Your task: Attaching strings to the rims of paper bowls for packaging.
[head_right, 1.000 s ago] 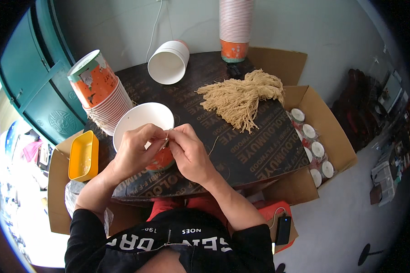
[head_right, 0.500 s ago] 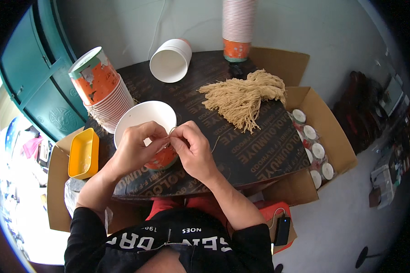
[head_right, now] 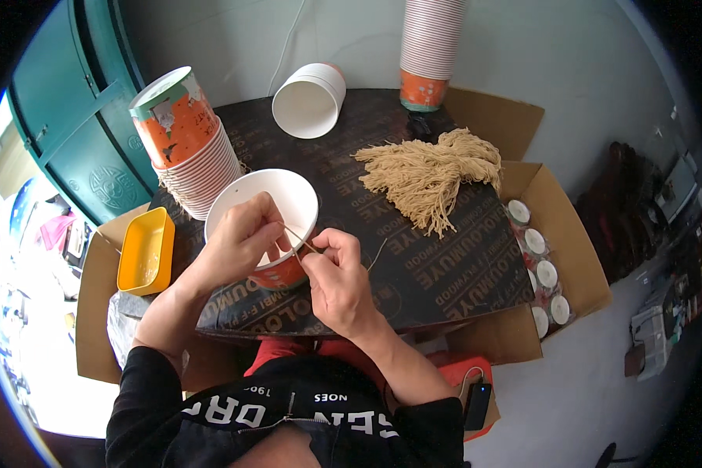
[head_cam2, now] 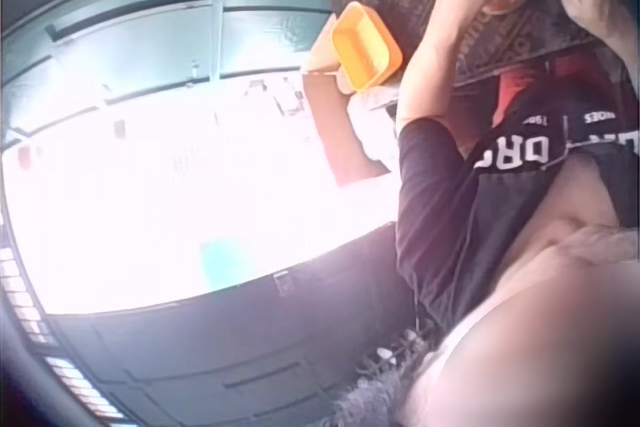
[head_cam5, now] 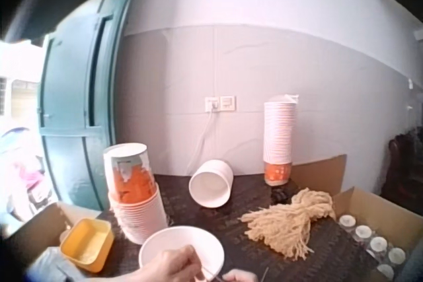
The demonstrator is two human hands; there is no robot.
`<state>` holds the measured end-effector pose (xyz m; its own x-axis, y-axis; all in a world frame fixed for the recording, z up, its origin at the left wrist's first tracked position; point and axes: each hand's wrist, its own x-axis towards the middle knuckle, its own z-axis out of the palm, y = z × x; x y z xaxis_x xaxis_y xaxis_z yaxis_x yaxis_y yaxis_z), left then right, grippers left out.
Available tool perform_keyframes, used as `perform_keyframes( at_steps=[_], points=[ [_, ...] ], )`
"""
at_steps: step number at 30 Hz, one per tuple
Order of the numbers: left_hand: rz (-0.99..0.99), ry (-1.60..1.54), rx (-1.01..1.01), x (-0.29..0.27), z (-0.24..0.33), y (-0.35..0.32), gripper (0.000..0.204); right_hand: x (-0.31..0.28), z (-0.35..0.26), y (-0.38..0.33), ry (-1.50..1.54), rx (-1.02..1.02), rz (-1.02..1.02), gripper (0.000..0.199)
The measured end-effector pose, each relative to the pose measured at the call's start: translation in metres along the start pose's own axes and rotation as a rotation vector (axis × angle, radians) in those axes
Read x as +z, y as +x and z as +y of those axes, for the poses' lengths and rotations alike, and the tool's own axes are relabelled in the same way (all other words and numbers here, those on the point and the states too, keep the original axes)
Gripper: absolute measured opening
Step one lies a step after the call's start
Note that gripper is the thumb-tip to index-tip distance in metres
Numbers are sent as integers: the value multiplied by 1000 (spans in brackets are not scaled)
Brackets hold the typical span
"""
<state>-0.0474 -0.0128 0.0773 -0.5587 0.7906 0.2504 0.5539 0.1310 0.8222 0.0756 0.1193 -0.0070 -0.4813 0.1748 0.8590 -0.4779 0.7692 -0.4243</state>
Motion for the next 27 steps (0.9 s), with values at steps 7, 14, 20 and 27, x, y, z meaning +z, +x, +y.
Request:
perform_keyframes(
  at_steps=[7,14,20,27],
  points=[
    [20,152,-16,1,-4,5,8,0,3,-2,1,-68,-46,25],
    [138,312,143,5,-18,8,7,0,10,-1,-88,-111,-51,23],
    [161,380,164,5,-19,10,8,3,10,6,-56,-121,-54,26],
    [124,392,278,-1,-14,-2,12,9,9,13,7,-79,71,17]
  ],
)
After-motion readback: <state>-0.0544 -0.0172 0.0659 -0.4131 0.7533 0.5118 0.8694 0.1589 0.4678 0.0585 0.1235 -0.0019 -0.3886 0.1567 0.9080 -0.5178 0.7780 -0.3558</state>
